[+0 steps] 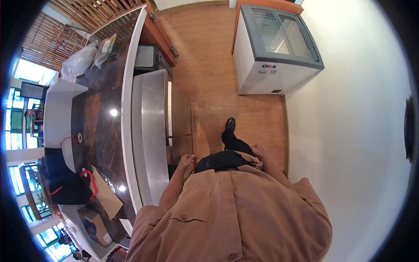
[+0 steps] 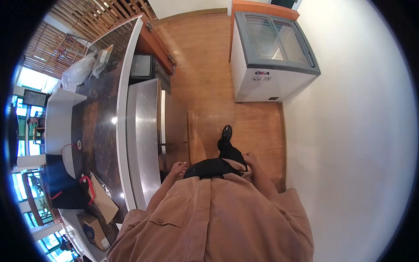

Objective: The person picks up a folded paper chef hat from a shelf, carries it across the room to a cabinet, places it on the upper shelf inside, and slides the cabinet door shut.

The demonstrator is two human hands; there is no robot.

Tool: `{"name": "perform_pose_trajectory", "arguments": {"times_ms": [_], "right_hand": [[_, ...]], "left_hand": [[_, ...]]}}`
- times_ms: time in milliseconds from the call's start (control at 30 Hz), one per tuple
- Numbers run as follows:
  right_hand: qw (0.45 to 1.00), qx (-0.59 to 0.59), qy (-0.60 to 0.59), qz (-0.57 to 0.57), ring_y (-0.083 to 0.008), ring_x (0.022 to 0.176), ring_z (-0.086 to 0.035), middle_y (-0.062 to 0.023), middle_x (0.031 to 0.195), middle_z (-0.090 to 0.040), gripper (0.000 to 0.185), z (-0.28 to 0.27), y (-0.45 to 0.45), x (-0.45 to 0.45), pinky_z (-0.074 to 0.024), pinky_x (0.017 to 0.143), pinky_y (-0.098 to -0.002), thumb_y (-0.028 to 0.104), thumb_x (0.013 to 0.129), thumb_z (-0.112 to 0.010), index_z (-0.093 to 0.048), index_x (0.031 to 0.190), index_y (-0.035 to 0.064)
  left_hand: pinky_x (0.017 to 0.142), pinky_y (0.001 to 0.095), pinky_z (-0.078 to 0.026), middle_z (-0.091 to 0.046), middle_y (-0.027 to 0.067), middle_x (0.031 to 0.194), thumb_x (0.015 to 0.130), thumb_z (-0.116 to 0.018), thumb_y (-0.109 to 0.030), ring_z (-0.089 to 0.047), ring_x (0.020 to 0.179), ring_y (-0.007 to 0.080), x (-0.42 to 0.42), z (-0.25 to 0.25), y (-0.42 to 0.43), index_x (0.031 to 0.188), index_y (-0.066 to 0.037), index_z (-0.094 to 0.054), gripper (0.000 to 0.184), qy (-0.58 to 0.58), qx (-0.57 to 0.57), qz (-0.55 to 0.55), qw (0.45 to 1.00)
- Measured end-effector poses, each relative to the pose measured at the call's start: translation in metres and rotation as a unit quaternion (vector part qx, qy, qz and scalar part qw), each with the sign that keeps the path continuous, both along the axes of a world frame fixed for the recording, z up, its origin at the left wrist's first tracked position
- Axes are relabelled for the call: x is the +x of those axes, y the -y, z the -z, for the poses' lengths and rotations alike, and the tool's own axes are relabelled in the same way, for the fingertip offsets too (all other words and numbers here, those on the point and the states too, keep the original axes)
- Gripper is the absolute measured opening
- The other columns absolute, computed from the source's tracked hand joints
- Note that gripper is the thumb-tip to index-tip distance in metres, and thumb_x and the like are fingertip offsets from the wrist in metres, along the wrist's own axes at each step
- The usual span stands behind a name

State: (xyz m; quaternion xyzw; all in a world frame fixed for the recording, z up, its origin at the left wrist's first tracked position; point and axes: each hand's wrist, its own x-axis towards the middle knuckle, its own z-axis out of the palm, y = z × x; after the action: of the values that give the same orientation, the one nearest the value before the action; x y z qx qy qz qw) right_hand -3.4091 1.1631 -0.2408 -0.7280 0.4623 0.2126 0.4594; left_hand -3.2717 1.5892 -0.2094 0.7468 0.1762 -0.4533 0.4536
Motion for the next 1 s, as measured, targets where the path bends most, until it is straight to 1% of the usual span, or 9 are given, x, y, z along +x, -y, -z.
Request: {"name": "perform_pose_trajectory", "arguments": {"times_ms": [167,333,433,500,600,667,800,867,1000], "right_hand": [[1.000,0.001,0.020,-0.008,-0.0322,0.095,-0.066,-0.0224,0.098,-0.069,0.042,-0.011,0.040,0.083,-0.0500,0.083,-0.0399,0.037,0.083,-0.063,-0.068,0.101,-0.0009],[0.992,-0.045,0.088,-0.076,-0.0346,0.093,-0.067,-0.0222,0.094,-0.069,0.042,-0.007,0.074,0.165,-0.0501,0.084,-0.0410,0.038,0.084,-0.062,-0.068,0.099,-0.0008],[0.991,-0.020,0.124,-0.054,-0.0356,0.093,-0.066,-0.0220,0.093,-0.069,0.042,-0.056,0.081,0.216,-0.0502,0.084,-0.0420,0.038,0.086,-0.062,-0.067,0.100,-0.0011],[0.989,0.001,0.139,-0.048,-0.0364,0.094,-0.066,-0.0221,0.094,-0.069,0.043,-0.080,0.080,0.245,-0.0502,0.084,-0.0427,0.039,0.087,-0.062,-0.067,0.101,-0.0014],[0.974,0.014,0.200,-0.100,-0.0379,0.094,-0.065,-0.0219,0.096,-0.068,0.046,-0.100,0.080,0.292,-0.0501,0.083,-0.0440,0.040,0.088,-0.062,-0.065,0.104,-0.0021],[0.959,-0.068,0.215,-0.173,-0.0283,0.092,-0.067,-0.0175,0.097,-0.069,0.043,-0.131,0.081,0.330,-0.0510,0.082,-0.0373,0.040,0.089,-0.064,-0.064,0.102,-0.0007],[0.910,-0.115,0.360,-0.171,-0.0233,0.080,-0.066,-0.0170,0.100,-0.067,0.045,-0.242,0.082,0.406,-0.0521,0.072,-0.0364,0.037,0.088,-0.067,-0.060,0.112,-0.0013],[0.907,-0.055,0.397,-0.127,-0.0310,0.093,-0.063,-0.0218,0.108,-0.062,0.052,-0.323,0.084,0.437,-0.0508,0.077,-0.0412,0.037,0.086,-0.068,-0.055,0.118,-0.0011],[0.833,-0.157,0.522,-0.093,-0.0307,0.095,-0.063,-0.0194,0.114,-0.060,0.060,-0.423,0.098,0.486,-0.0511,0.080,-0.0404,0.033,0.079,-0.076,-0.051,0.124,0.0014]], "left_hand": [[0.048,0.0285,-0.046,-0.066,0.0064,0.078,0.091,-0.066,-0.038,-0.061,0.062,0.0120,0.068,0.005,0.036,0.106,0.000,-0.063,0.041,0.032,0.018,0.068,0.997],[0.056,0.0284,-0.050,-0.065,0.0061,0.080,0.092,-0.065,-0.035,-0.060,0.064,0.0134,0.135,-0.022,0.105,0.107,0.001,-0.063,0.038,0.059,-0.020,0.016,0.998],[0.060,0.0276,-0.051,-0.065,0.0073,0.084,0.093,-0.065,-0.033,-0.060,0.065,0.0137,0.173,-0.039,0.148,0.107,0.002,-0.062,0.038,0.106,-0.039,-0.010,0.994],[0.054,0.0269,-0.049,-0.065,0.0069,0.084,0.094,-0.063,-0.035,-0.060,0.066,0.0128,0.197,-0.042,0.167,0.113,-0.001,-0.059,0.039,0.148,-0.035,0.010,0.988],[0.074,0.0327,-0.052,-0.068,0.0094,0.089,0.093,-0.064,-0.032,-0.065,0.078,0.0180,0.240,-0.084,0.201,0.115,0.000,-0.059,0.039,0.311,0.027,0.124,0.942],[0.083,0.0361,-0.051,-0.068,0.0171,0.100,0.090,-0.065,-0.038,-0.066,0.095,0.0306,0.272,-0.151,0.234,0.115,0.000,-0.060,0.045,0.303,-0.024,0.097,0.948],[0.084,0.0314,-0.051,-0.065,0.0104,0.106,0.094,-0.064,-0.024,-0.063,0.096,0.0179,0.337,-0.254,0.288,0.123,-0.001,-0.056,0.037,0.388,-0.114,0.111,0.908],[0.089,0.0306,-0.049,-0.063,0.0086,0.114,0.094,-0.064,-0.015,-0.061,0.102,0.0170,0.370,-0.299,0.310,0.126,-0.003,-0.054,0.035,0.398,-0.158,0.103,0.898],[0.101,0.0340,-0.045,-0.055,0.0098,0.127,0.091,-0.063,-0.003,-0.054,0.118,0.0190,0.430,-0.389,0.349,0.131,-0.001,-0.049,0.042,0.454,-0.266,0.105,0.844]]}}
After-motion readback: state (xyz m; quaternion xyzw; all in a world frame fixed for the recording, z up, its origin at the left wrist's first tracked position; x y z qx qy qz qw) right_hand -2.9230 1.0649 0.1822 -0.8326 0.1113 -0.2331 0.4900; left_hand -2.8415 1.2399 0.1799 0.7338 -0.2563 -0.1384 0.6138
